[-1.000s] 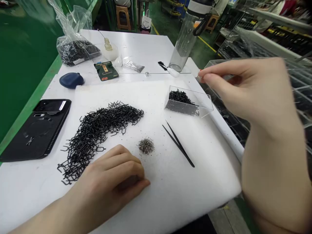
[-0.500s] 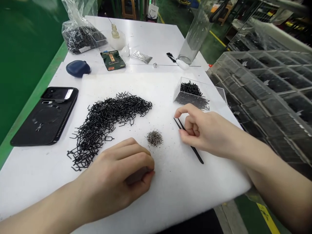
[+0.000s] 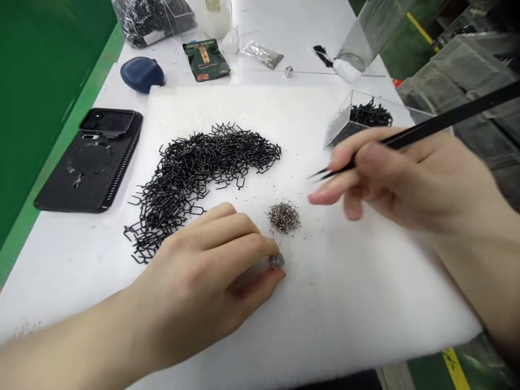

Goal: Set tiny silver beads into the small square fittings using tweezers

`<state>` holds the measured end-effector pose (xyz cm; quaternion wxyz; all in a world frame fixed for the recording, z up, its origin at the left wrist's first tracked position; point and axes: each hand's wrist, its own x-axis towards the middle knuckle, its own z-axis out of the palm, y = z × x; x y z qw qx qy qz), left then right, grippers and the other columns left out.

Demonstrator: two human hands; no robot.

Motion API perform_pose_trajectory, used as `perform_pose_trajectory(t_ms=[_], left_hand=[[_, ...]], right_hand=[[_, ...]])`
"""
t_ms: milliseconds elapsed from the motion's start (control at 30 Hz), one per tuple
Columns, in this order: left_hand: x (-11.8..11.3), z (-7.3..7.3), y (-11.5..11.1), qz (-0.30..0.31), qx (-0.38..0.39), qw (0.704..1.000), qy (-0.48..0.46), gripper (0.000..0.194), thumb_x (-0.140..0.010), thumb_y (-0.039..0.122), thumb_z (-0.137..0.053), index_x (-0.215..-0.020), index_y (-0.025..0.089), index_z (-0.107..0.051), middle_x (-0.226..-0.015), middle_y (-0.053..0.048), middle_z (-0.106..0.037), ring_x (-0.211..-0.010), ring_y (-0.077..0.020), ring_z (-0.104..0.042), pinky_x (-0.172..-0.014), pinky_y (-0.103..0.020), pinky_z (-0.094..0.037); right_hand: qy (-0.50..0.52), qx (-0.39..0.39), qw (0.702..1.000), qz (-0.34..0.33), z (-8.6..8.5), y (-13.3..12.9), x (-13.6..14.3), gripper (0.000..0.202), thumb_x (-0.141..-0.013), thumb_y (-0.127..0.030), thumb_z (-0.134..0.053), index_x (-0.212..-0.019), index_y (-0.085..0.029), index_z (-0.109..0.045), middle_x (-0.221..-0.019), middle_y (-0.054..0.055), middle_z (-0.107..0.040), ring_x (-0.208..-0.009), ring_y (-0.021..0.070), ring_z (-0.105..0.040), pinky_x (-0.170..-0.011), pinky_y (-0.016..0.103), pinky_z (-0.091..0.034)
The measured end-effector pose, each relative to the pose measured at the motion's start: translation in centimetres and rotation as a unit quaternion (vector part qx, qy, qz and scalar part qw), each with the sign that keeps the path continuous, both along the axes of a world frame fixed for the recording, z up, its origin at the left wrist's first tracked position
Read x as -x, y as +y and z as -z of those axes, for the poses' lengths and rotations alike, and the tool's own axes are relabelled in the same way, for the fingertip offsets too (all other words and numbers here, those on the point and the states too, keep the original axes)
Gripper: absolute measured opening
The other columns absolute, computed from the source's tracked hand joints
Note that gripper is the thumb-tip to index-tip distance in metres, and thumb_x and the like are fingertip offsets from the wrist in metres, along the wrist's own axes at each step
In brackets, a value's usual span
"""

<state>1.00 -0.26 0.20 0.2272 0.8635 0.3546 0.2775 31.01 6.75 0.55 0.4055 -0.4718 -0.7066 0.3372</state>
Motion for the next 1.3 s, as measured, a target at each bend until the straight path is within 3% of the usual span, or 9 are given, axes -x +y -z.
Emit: perform_pose_trajectory(t_ms=[100, 167, 267, 333, 467, 567, 933, 1200, 1300], left_hand=[[0.2, 0.0, 0.0, -0.008, -0.002, 1.000, 0.002, 0.022, -0.108, 0.017, -0.077, -0.087, 0.021, -0.081, -0.078, -0.001, -0.077, -0.072, -0.0171, -0.069, -0.066, -0.030, -0.060], [0.5, 0.0, -0.1, -0.015, 0.013, 1.000, 0.009, 0.019, -0.107, 0.017, -0.077, -0.090, 0.022, -0.084, -0.077, 0.000, -0.077, -0.070, -0.0164, -0.068, -0.065, -0.030, -0.059], [0.7, 0.1, -0.2, -0.017, 0.036, 0.999, 0.005, 0.017, -0.108, 0.019, -0.079, -0.093, 0.024, -0.085, -0.078, 0.001, -0.077, -0.069, -0.0155, -0.068, -0.063, -0.030, -0.058], [0.8, 0.2, -0.3, -0.019, 0.040, 0.999, 0.002, 0.018, -0.109, 0.022, -0.078, -0.093, 0.026, -0.084, -0.079, 0.001, -0.075, -0.068, -0.0156, -0.068, -0.062, -0.031, -0.057], [0.7, 0.5, -0.2, -0.024, 0.034, 0.999, 0.012, 0.017, -0.109, 0.030, -0.080, -0.092, 0.028, -0.083, -0.078, 0.001, -0.074, -0.066, -0.0160, -0.066, -0.058, -0.033, -0.053], [0.6, 0.4, -0.1, -0.028, 0.029, 0.999, 0.034, 0.016, -0.108, 0.024, -0.079, -0.093, 0.028, -0.084, -0.079, 0.002, -0.075, -0.068, -0.0162, -0.068, -0.060, -0.033, -0.053], [0.3, 0.5, -0.1, -0.029, 0.053, 0.998, -0.002, 0.020, -0.109, 0.028, -0.079, -0.090, 0.027, -0.084, -0.074, 0.002, -0.072, -0.069, -0.0174, -0.068, -0.064, -0.033, -0.054], [0.2, -0.1, 0.2, -0.025, 0.053, 0.998, 0.010, 0.019, -0.107, 0.025, -0.082, -0.089, 0.023, -0.087, -0.072, 0.002, -0.072, -0.069, -0.0161, -0.068, -0.065, -0.031, -0.055], [0.0, 0.1, 0.1, -0.026, 0.056, 0.998, 0.014, 0.020, -0.108, 0.024, -0.083, -0.088, 0.022, -0.088, -0.074, 0.002, -0.075, -0.068, -0.0156, -0.068, -0.066, -0.031, -0.057]], right_hand=[[0.027, 0.057, 0.987, -0.149, 0.0, -0.9, 0.6, 0.024, -0.116, -0.055, -0.086, -0.110, -0.037, -0.101, -0.089, 0.003, -0.093, -0.066, 0.0205, -0.085, -0.053, 0.032, -0.068], [0.023, 0.053, 0.980, -0.191, -0.6, -1.1, 0.7, 0.011, -0.113, -0.039, -0.091, -0.112, -0.038, -0.102, -0.099, 0.002, -0.094, -0.072, 0.0185, -0.085, -0.065, 0.031, -0.073], [-0.007, 0.043, 0.984, -0.172, -1.2, -1.3, 0.6, 0.013, -0.108, -0.028, -0.095, -0.109, -0.039, -0.102, -0.105, 0.001, -0.096, -0.086, 0.0225, -0.090, -0.077, 0.035, -0.078], [-0.019, 0.055, 0.987, -0.149, -1.2, -1.5, 0.4, 0.016, -0.104, -0.025, -0.098, -0.104, -0.040, -0.102, -0.100, -0.002, -0.096, -0.087, 0.0230, -0.091, -0.075, 0.035, -0.079], [-0.003, 0.069, 0.990, -0.123, -0.3, -1.9, 0.1, 0.019, -0.097, -0.025, -0.107, -0.103, -0.042, -0.101, -0.099, -0.005, -0.095, -0.083, 0.0233, -0.092, -0.075, 0.035, -0.082], [-0.006, 0.048, 0.992, -0.112, 0.3, -2.1, -0.1, 0.022, -0.094, -0.027, -0.111, -0.107, -0.042, -0.102, -0.104, -0.003, -0.097, -0.086, 0.0267, -0.094, -0.082, 0.039, -0.085], [-0.034, 0.024, 0.992, -0.120, 0.5, -2.0, -0.3, 0.009, -0.100, -0.037, -0.107, -0.104, -0.042, -0.101, -0.102, -0.004, -0.096, -0.083, 0.0254, -0.092, -0.072, 0.041, -0.081], [-0.030, 0.021, 0.991, -0.125, 0.5, -1.7, -0.3, 0.008, -0.101, -0.036, -0.106, -0.103, -0.042, -0.100, -0.099, -0.003, -0.095, -0.082, 0.0253, -0.091, -0.066, 0.038, -0.079], [-0.007, 0.039, 0.992, -0.119, 0.3, -1.8, -0.1, 0.011, -0.102, -0.031, -0.105, -0.099, -0.039, -0.099, -0.098, -0.003, -0.096, -0.084, 0.0259, -0.093, -0.071, 0.037, -0.082]])
